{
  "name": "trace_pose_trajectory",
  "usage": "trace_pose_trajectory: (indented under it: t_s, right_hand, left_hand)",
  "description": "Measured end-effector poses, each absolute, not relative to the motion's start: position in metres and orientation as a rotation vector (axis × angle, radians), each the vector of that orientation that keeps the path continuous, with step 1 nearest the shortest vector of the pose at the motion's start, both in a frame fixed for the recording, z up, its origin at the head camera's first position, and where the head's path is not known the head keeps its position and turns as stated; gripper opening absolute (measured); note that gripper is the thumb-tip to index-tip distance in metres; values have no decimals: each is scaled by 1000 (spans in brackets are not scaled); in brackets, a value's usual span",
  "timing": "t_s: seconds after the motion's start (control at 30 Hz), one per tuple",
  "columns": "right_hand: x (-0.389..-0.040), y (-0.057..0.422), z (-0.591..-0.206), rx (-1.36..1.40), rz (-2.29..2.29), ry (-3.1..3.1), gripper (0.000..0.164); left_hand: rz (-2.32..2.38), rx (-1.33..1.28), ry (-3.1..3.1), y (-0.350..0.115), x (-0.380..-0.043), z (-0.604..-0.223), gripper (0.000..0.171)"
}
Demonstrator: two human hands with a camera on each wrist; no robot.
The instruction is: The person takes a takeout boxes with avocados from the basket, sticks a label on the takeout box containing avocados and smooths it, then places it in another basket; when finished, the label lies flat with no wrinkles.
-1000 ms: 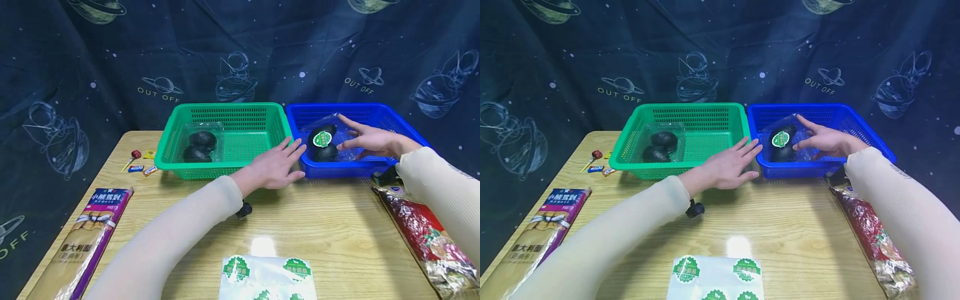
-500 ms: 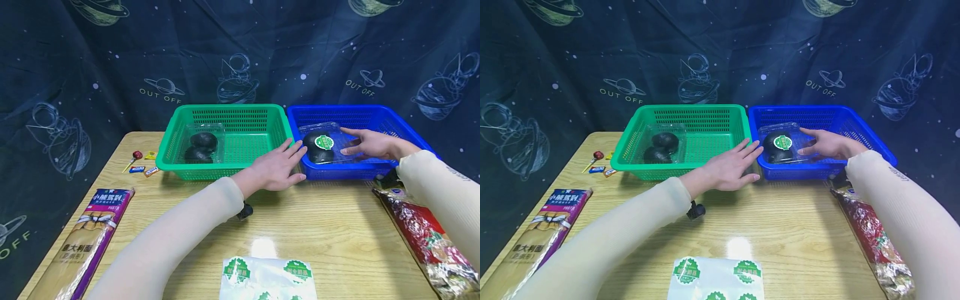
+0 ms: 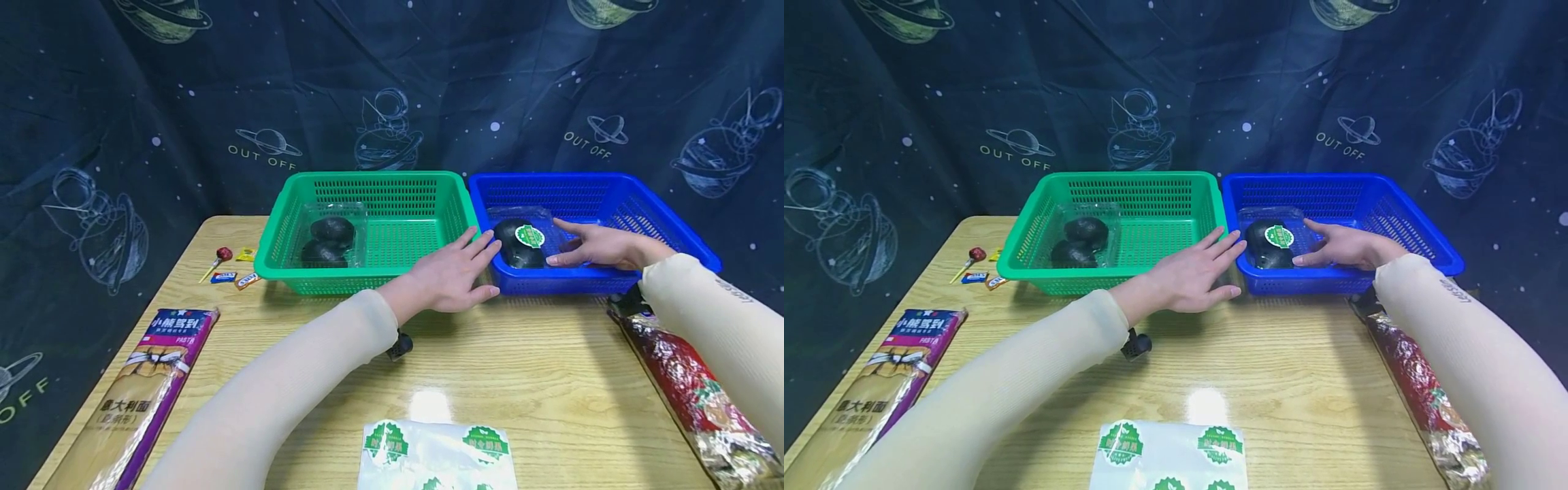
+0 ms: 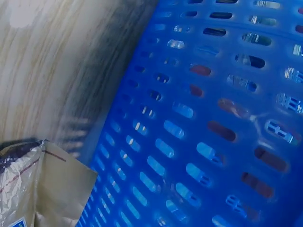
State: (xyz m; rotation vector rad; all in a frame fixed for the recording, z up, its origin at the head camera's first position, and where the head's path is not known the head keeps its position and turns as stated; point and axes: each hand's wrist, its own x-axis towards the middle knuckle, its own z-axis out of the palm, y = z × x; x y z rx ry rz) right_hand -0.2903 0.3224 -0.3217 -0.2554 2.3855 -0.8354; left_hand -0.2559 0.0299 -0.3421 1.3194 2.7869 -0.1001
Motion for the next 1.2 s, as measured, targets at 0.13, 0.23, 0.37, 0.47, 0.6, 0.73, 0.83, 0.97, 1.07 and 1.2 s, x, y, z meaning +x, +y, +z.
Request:
trace_pose_trajectory:
  t_s: [0.13,0.23,0.37,0.47,0.6,0.73,0.83,0.97,1.07,1.2]
  right_hand:
    - [-290,320,-323,-249,-813,2417,102]
    - [-289,318,-323,-247,-804,2427,104]
    - [-285,317,-321,-239,-771,2439,106]
    - [-283,315,-318,-227,-725,2461,104]
    - [-280,306,-313,-254,-649,2542,98]
    - [-275,284,-307,-346,-627,2698,88]
    - [-271,259,-304,-427,-653,2787,81]
    - [-268,227,-306,-567,-627,2807,79]
    - [-266,209,-308,-664,-577,2780,81]
    - [-263,197,-307,-689,-505,2733,84]
  left_hand:
    - [-110,1323,2790,29,-255,-342,76]
    - [-102,1324,2784,29,-255,-342,76]
    - [-86,1319,2776,30,-254,-342,76]
    - [-77,1305,2776,31,-254,-341,75]
    - [-17,1272,2767,30,-254,-340,77]
    - [180,1222,2743,27,-257,-337,83]
    - [336,1174,2724,24,-258,-331,88]
    - [399,1127,2722,19,-258,-325,96]
    - [336,1096,2761,11,-257,-321,102]
    - [211,987,2832,-12,-256,-313,103]
